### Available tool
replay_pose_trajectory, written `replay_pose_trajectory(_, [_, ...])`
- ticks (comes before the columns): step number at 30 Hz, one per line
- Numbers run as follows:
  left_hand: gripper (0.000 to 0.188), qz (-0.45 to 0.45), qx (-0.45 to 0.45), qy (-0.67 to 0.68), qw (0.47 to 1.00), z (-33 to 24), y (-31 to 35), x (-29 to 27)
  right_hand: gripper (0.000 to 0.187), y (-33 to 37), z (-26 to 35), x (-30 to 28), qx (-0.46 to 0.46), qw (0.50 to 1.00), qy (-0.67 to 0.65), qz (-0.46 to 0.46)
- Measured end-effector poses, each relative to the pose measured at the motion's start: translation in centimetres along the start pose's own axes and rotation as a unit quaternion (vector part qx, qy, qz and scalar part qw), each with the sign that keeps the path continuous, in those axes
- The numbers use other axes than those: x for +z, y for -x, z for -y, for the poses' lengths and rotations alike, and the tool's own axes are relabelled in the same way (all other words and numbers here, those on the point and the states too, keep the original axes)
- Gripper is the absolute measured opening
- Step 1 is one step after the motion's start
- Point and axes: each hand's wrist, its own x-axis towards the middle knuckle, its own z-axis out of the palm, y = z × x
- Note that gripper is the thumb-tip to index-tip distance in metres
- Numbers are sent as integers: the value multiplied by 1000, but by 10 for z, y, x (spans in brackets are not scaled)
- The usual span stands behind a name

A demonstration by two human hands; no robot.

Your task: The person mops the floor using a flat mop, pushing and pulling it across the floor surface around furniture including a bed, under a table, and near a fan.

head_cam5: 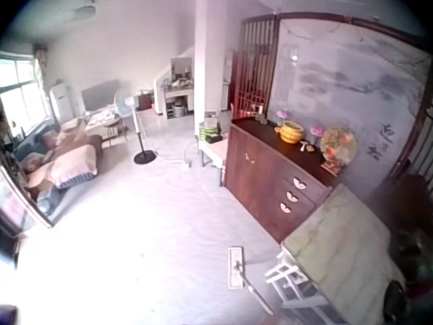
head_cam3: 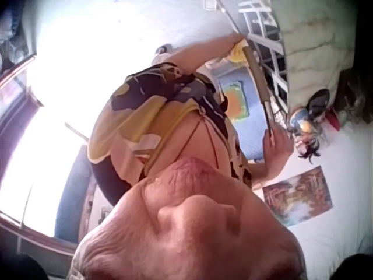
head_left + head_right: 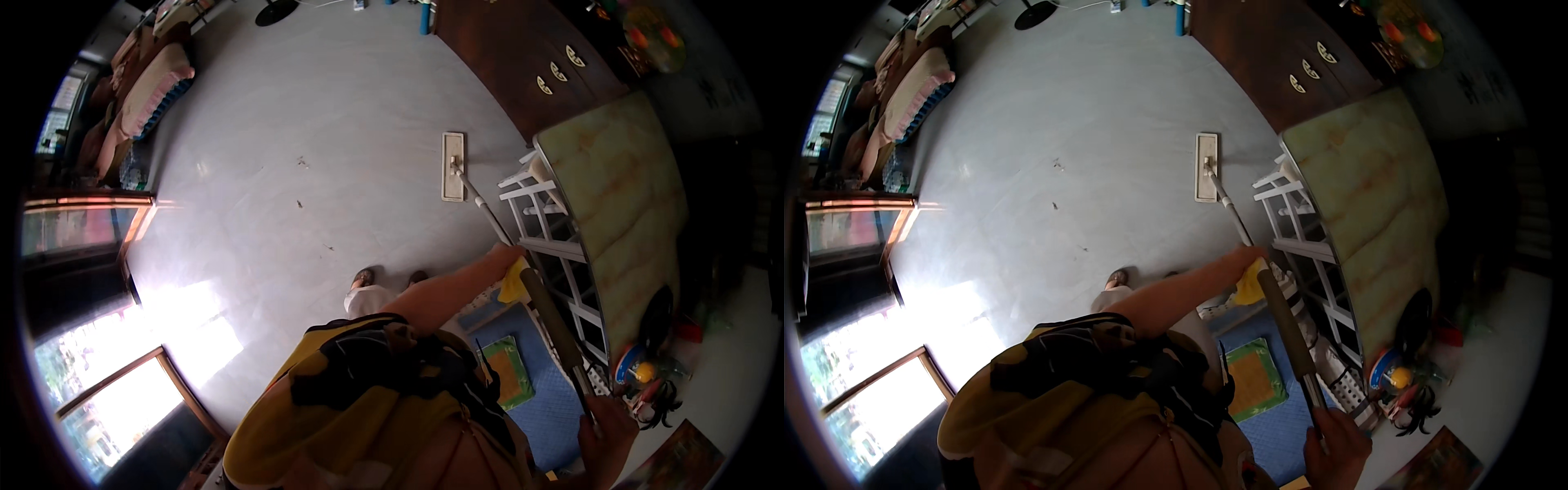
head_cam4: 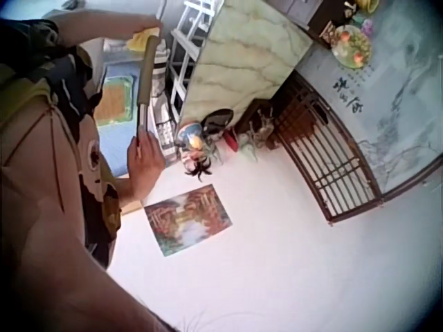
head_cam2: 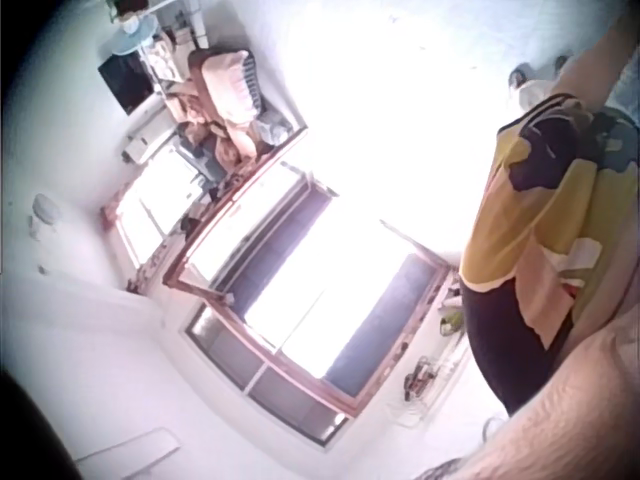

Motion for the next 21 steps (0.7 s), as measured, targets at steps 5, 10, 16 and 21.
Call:
replay_pose_trajectory(5, [29, -18, 28, 13, 999, -44, 25, -51, 23, -21, 46, 16, -47, 999, 3, 20])
replay_pose_trajectory(10, [41, -78, 83, 25, 993, -75, 38, -156, 27, -46, 89, 63, -125, 991, -26, 35])
replay_pose_trajectory(16, [47, -125, 145, 14, 981, -97, 67, -288, 20, -58, 149, 136, -200, 978, -39, 37])
replay_pose_trajectory(21, [46, -195, 132, -19, 972, -120, 103, -350, 18, -54, 195, 164, -169, 981, -69, 71])
